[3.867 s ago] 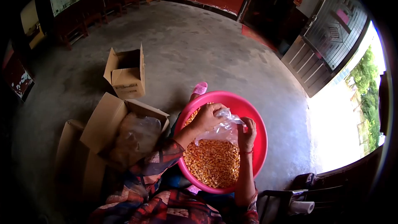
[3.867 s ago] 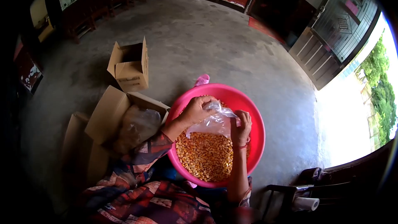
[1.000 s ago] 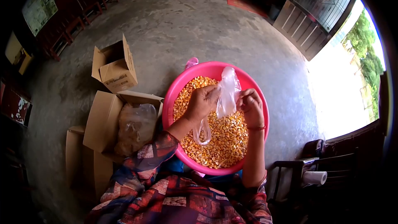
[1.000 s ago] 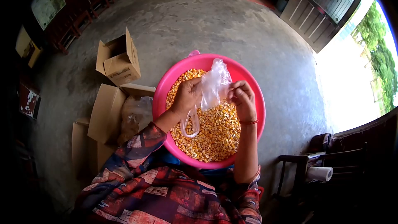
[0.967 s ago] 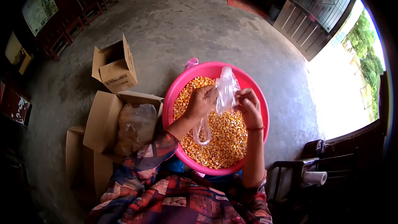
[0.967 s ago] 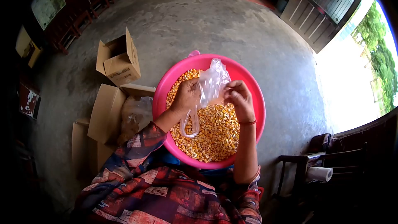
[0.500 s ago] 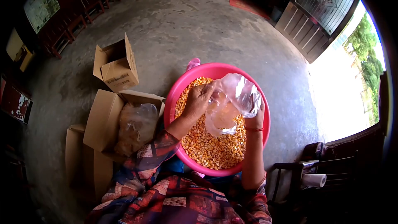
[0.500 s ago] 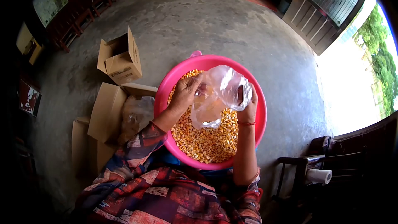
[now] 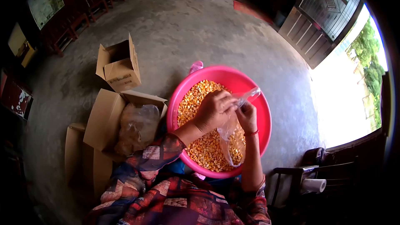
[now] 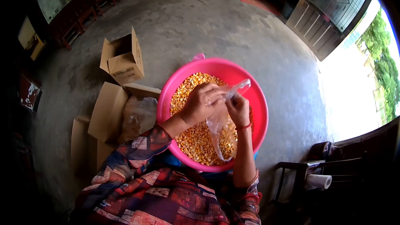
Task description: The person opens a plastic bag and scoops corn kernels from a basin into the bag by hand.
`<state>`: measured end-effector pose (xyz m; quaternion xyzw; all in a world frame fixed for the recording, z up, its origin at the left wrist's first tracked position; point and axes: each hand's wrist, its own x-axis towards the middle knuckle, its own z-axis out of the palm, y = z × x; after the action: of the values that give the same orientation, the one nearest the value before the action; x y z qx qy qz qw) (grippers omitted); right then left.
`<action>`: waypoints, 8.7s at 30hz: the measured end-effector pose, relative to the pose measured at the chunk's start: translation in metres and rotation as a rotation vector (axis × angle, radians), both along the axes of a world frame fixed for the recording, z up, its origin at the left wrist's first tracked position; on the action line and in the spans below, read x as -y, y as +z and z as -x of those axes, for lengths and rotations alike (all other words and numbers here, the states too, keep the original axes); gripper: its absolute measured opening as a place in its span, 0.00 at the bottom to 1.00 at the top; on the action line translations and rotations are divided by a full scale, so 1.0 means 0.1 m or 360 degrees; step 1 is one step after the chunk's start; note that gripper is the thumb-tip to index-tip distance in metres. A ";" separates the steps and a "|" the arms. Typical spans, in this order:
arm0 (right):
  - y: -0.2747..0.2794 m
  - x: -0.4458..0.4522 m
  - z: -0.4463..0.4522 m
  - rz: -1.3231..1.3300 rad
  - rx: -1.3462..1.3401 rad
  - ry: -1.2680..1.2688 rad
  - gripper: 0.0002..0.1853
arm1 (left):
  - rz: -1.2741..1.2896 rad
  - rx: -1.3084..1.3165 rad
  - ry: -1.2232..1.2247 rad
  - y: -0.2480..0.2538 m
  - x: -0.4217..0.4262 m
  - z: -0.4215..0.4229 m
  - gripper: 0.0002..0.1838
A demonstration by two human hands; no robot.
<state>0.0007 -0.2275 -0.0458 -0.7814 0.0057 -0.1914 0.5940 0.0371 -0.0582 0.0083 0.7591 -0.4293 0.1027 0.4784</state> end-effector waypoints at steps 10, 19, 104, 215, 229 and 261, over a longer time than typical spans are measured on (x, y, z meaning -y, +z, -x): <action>0.17 0.02 -0.01 -0.0202 -0.0123 0.0052 0.07 | 0.0041 0.0290 -0.0131 0.60 0.05 0.41 0.32; 1.06 -0.10 0.34 0.1020 -0.0343 0.0223 0.08 | -0.0192 0.0093 0.0162 0.18 -0.02 -0.06 0.29; 0.00 -1.05 0.26 0.1545 0.0236 0.0742 0.17 | -0.0097 -0.0110 0.0372 -0.10 0.19 -0.62 0.18; -0.02 0.21 -0.15 -0.1371 -0.0120 -0.0404 0.07 | -0.0845 -0.0095 -0.0017 -0.55 0.27 -0.78 0.08; 0.08 -0.17 -0.06 -0.0467 0.0070 0.0041 0.05 | -0.0729 0.0240 0.0130 -0.76 0.28 -0.85 0.17; -0.29 -0.74 -0.15 0.0605 0.0126 0.0700 0.13 | -0.0835 -0.0135 0.0016 -0.29 0.16 -0.76 0.32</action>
<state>0.0154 -0.1539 -0.0753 -0.8530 -0.2231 -0.0861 0.4639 0.1129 -0.0747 -0.0209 0.8630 -0.4170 -0.0417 0.2823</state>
